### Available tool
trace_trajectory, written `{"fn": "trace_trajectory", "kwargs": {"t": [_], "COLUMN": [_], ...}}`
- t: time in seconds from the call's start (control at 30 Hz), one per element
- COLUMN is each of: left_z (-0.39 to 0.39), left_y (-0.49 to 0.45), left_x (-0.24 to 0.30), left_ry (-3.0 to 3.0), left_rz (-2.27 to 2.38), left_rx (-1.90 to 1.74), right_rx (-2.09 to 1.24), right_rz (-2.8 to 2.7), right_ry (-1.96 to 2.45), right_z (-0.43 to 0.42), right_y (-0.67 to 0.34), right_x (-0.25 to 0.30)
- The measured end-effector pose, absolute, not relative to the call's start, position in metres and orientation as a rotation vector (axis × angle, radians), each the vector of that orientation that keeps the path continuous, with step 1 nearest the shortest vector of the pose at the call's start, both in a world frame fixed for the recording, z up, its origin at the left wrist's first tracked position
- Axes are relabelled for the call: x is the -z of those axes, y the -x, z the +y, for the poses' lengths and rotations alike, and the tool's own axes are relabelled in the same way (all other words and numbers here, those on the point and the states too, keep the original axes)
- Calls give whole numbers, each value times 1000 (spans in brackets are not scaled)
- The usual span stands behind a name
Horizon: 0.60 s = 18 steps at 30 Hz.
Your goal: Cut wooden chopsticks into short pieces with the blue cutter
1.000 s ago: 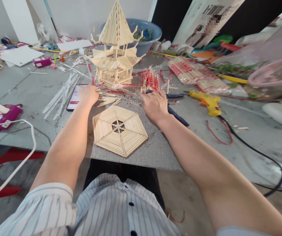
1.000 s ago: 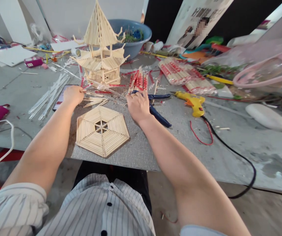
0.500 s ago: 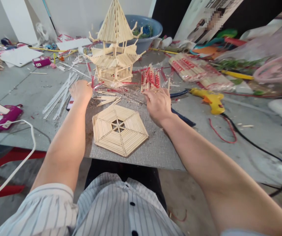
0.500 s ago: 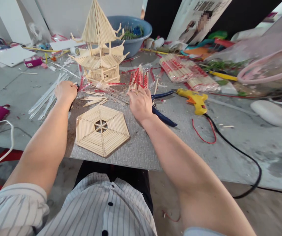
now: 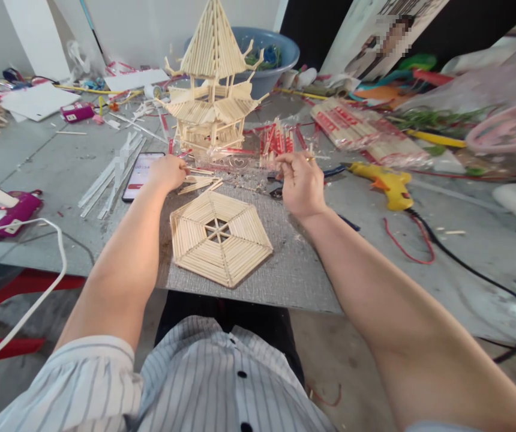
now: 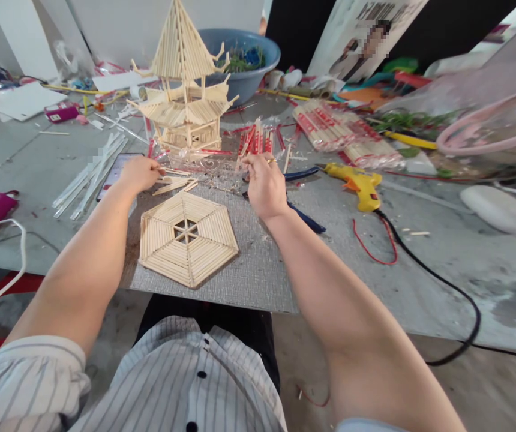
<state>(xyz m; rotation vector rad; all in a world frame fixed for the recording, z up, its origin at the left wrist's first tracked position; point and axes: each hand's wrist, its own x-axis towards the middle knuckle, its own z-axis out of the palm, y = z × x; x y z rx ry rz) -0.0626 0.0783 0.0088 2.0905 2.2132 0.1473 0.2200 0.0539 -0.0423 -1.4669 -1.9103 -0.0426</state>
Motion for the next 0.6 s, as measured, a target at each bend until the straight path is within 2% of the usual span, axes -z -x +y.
{"fn": "trace_trajectory", "kwargs": {"t": [0.23,0.6], "left_z": [77,77], "left_y": [60,59], "left_x": [-9,-9], "left_ry": [-2102,-2101], "left_rz": [2205,2213], "left_rx": [-86,-67], "right_rx": [-14,99], "right_rz": [-1917,-1955], "right_ry": [1418,1448], "right_z": [55,52], "right_y": [-223,-221], "right_x": [40,37]}}
